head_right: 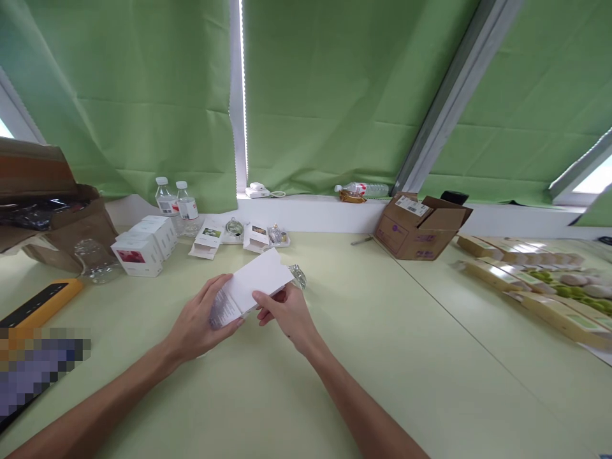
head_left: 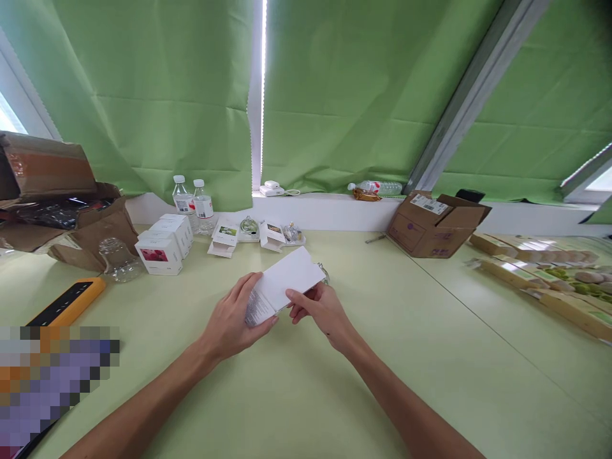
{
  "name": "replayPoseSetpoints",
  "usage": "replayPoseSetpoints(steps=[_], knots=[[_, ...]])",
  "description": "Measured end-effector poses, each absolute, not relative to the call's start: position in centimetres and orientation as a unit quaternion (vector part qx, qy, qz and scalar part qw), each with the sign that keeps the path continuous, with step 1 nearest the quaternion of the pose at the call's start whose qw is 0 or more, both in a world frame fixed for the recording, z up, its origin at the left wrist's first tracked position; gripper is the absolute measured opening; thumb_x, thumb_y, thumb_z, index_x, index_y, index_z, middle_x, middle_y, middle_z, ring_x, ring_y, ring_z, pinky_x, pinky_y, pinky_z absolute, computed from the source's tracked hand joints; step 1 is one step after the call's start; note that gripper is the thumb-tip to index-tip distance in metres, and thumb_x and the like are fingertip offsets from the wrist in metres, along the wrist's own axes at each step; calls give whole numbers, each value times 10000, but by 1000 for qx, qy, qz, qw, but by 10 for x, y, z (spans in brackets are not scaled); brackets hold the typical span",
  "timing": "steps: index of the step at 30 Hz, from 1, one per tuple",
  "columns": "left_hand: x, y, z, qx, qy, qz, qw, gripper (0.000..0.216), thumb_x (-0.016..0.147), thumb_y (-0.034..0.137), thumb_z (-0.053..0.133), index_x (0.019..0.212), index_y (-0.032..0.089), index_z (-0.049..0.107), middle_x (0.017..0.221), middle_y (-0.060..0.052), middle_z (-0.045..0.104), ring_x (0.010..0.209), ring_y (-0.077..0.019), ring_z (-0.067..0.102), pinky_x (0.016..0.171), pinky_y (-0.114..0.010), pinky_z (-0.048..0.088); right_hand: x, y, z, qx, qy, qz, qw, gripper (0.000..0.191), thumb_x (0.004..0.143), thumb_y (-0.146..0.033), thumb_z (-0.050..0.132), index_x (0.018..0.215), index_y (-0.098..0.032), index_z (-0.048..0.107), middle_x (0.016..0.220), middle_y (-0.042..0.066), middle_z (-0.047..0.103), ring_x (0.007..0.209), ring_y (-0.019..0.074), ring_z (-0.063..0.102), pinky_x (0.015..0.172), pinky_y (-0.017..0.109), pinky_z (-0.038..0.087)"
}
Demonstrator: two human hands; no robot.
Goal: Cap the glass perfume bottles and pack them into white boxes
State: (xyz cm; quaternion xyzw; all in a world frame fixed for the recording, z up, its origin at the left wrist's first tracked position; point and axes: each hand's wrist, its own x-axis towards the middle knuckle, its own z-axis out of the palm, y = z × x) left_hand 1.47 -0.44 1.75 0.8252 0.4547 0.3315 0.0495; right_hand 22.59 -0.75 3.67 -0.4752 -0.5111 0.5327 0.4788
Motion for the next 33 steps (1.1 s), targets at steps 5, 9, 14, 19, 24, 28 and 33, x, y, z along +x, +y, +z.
replayPoseSetpoints(steps=[5,9,14,19,24,28,33], knots=[[15,-6,19,824,456,333,38,698,811,448,586,1398,249,265,1394,-101,437,1196,-261,524,895,-369,505,226,-7,38,-474,-508,542,473,377,726,-435,744,869,-121,595,720,54,662,548,160,634,505,297,554],[16,-7,19,831,445,331,39,721,811,453,586,1412,249,245,1398,-107,432,1195,-266,525,892,-375,507,226,-8,38,-473,-507,545,472,379,720,-447,743,856,-125,596,696,49,660,532,156,630,483,283,541],[17,-8,19,835,441,327,47,731,810,434,590,1423,259,233,1403,-114,425,1204,-277,517,877,-380,508,223,-9,37,-474,-518,550,451,424,700,-503,740,858,-132,609,724,54,668,550,164,638,499,295,554],[16,-7,20,830,450,324,60,714,814,431,593,1415,262,246,1397,-106,428,1188,-264,524,829,-353,525,220,-10,39,-485,-521,520,472,422,778,-554,644,886,-147,627,774,57,655,627,158,629,540,291,569],[16,-6,19,829,450,326,54,719,812,432,599,1417,262,251,1405,-108,422,1198,-269,520,845,-359,520,221,-9,38,-473,-510,511,505,417,794,-544,629,968,-167,591,779,39,628,636,150,606,531,291,576],[16,-6,18,830,449,325,54,702,819,435,590,1413,264,260,1402,-109,425,1185,-270,529,844,-363,515,223,-7,36,-480,-507,494,518,437,768,-502,673,1048,-193,544,798,25,630,633,151,612,540,293,578],[16,-7,19,831,450,324,47,691,816,432,592,1404,262,273,1397,-103,433,1190,-267,527,880,-370,505,227,-6,38,-485,-520,463,529,380,775,-495,658,1001,-195,604,906,51,640,695,160,603,534,277,571]])
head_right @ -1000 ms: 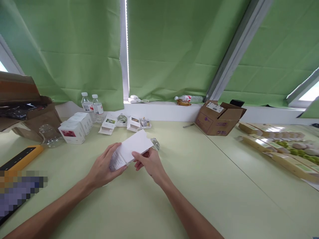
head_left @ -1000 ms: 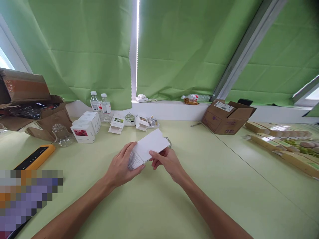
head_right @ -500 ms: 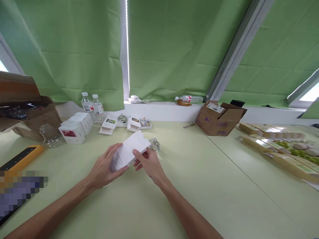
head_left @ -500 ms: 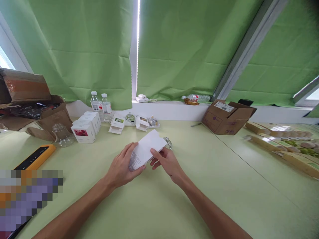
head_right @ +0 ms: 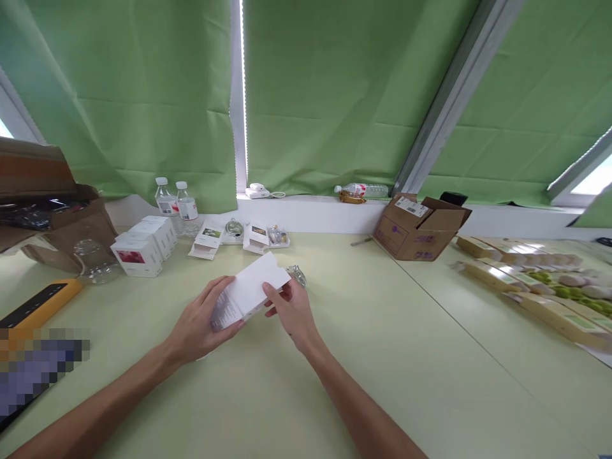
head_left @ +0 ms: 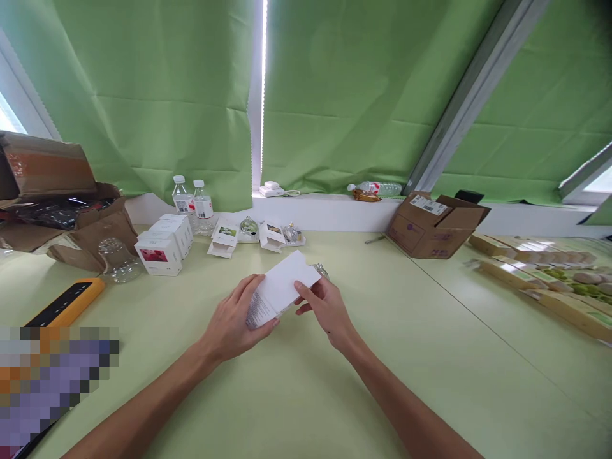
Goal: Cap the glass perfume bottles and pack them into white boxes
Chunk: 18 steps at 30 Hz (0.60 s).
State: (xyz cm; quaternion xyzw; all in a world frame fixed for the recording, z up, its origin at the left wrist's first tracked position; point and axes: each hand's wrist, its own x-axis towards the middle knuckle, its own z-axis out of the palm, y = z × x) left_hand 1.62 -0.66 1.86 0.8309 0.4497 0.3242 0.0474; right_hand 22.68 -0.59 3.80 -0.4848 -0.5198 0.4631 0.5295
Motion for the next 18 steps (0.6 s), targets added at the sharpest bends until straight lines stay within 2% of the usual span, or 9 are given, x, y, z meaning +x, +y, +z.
replayPoseSetpoints(steps=[7,18], knots=[[16,-7,18,832,445,329,42,707,807,428,605,1410,264,275,1390,-107,443,1179,-271,537,865,-364,512,227,-5,37,-488,-562,397,536,360,784,-516,639,934,-190,665,855,50,648,728,175,578,532,272,553],[17,-8,20,831,443,332,50,701,817,434,590,1413,264,261,1381,-111,449,1167,-270,544,854,-367,514,222,-11,37,-502,-601,373,497,367,779,-551,626,891,-206,680,779,35,614,612,155,518,475,262,486]])
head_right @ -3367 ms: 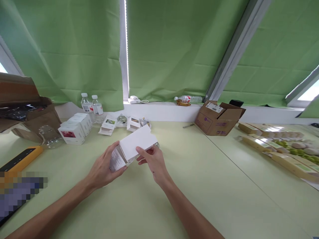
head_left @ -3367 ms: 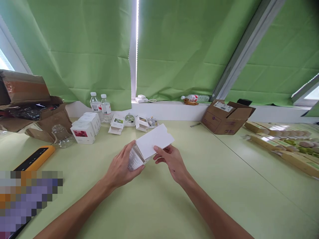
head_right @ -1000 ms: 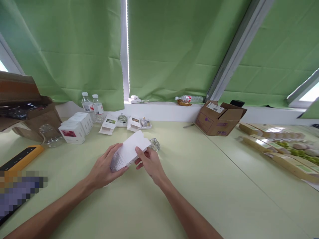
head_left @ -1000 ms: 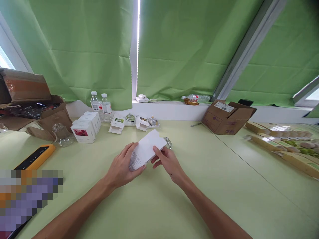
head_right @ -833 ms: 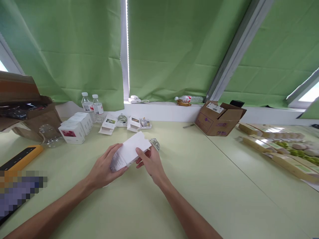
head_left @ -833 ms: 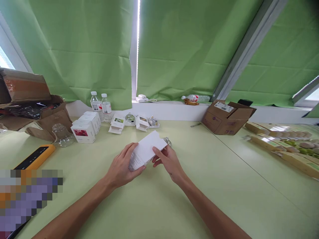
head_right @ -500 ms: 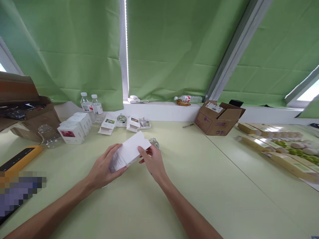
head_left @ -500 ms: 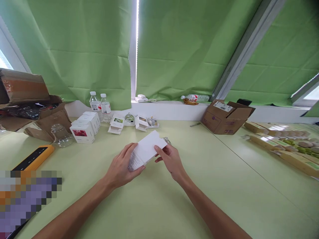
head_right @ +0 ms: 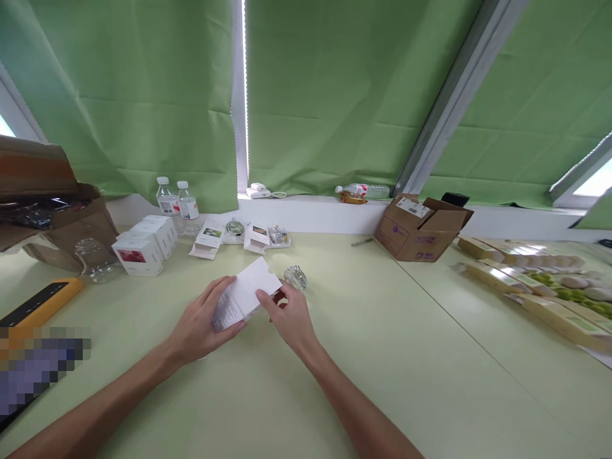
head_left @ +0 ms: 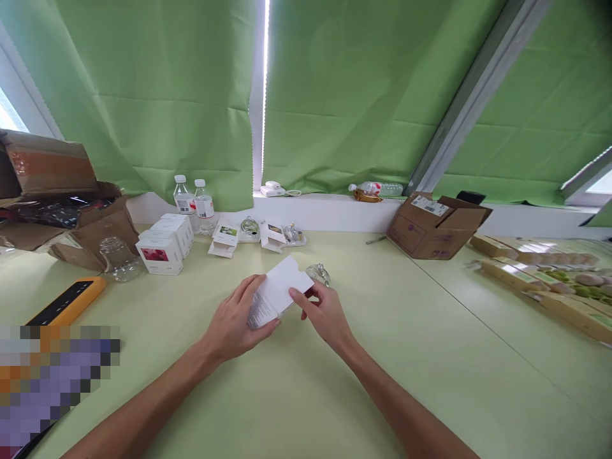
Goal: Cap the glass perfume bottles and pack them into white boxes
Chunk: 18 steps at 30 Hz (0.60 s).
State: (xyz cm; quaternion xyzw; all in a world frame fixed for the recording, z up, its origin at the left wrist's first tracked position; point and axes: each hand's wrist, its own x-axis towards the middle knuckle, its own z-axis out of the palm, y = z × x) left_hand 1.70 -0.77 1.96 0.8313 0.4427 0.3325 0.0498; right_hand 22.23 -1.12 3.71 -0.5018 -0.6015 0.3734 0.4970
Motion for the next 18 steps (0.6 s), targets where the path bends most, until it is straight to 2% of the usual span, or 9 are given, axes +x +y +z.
replayPoseSetpoints(steps=[11,15,18], knots=[[16,-7,19,832,442,330,55,694,818,442,589,1403,263,262,1384,-102,444,1177,-264,536,868,-368,514,221,-11,36,-487,-612,386,489,323,807,-512,614,868,-199,666,779,30,606,605,140,496,470,244,478],[16,-7,19,833,443,326,56,685,819,442,587,1398,260,270,1388,-98,441,1184,-259,531,872,-364,511,221,-12,36,-478,-611,397,491,314,806,-496,626,872,-191,659,800,34,609,650,150,539,492,245,504],[16,-7,19,832,452,317,63,681,823,452,580,1396,260,265,1401,-94,427,1189,-256,525,861,-362,511,222,-12,37,-480,-610,411,477,331,806,-498,626,915,-186,653,770,27,623,568,131,543,457,243,492]])
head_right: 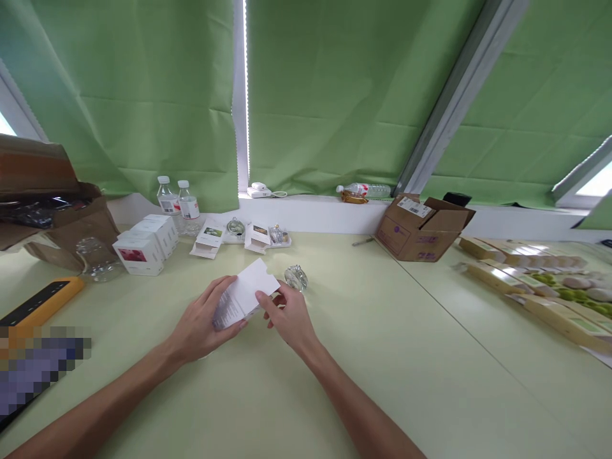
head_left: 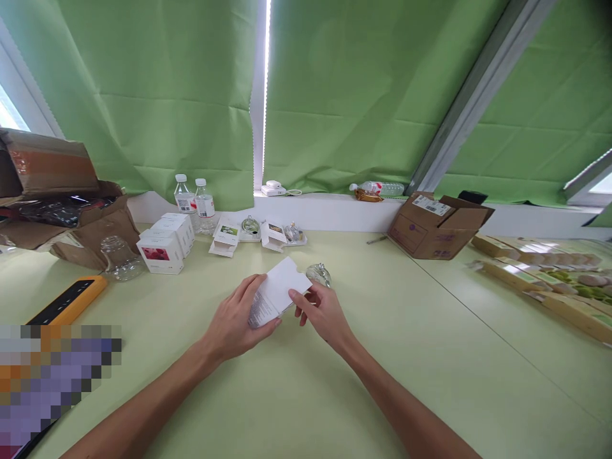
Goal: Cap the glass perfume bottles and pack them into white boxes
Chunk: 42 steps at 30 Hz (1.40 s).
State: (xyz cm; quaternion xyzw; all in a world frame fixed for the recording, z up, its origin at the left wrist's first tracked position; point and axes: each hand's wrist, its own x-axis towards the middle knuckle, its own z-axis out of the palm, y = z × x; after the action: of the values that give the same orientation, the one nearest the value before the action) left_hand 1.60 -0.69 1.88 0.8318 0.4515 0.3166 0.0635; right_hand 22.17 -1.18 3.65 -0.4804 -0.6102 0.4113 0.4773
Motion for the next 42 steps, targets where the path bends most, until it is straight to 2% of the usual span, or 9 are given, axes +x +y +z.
replayPoseSetpoints(steps=[3,9,16,30,35,39,42], knots=[[16,-7,18,831,455,312,70,681,827,452,575,1399,261,258,1411,-96,415,1193,-257,516,864,-364,506,222,-12,36,-478,-609,419,475,351,819,-502,612,945,-176,643,765,32,630,547,131,565,443,243,492],[16,-7,17,830,455,313,77,683,827,453,576,1399,263,255,1409,-94,414,1187,-255,515,856,-365,505,222,-11,33,-463,-614,445,459,369,823,-504,613,983,-171,624,841,48,652,621,159,637,532,272,544],[16,-7,18,830,448,323,74,673,823,434,587,1393,264,272,1397,-91,430,1182,-254,529,856,-358,513,223,-9,31,-465,-615,449,453,361,840,-520,590,937,-173,622,810,41,652,644,163,640,591,288,555],[17,-6,17,828,450,323,90,675,825,430,586,1397,271,266,1398,-92,425,1173,-254,525,851,-363,507,222,-8,26,-467,-634,439,432,383,854,-527,559,853,-158,658,752,41,638,649,165,631,591,285,549],[17,-6,17,829,446,326,91,679,819,433,593,1394,269,269,1401,-87,422,1187,-249,519,879,-362,503,222,-11,31,-479,-625,417,455,345,860,-493,564,976,-179,651,802,37,650,634,149,616,579,275,542],[17,-6,18,832,442,324,85,676,821,445,588,1392,268,271,1404,-89,424,1196,-253,517,891,-370,500,222,-12,34,-502,-642,359,454,304,852,-460,583,966,-190,661,774,30,652,584,131,569,535,257,515],[16,-6,18,832,443,324,82,677,821,451,586,1391,267,270,1404,-92,424,1193,-255,519,886,-371,501,221,-13,35,-501,-644,350,461,295,850,-437,586,1017,-204,656,867,40,662,582,124,545,504,251,510]])
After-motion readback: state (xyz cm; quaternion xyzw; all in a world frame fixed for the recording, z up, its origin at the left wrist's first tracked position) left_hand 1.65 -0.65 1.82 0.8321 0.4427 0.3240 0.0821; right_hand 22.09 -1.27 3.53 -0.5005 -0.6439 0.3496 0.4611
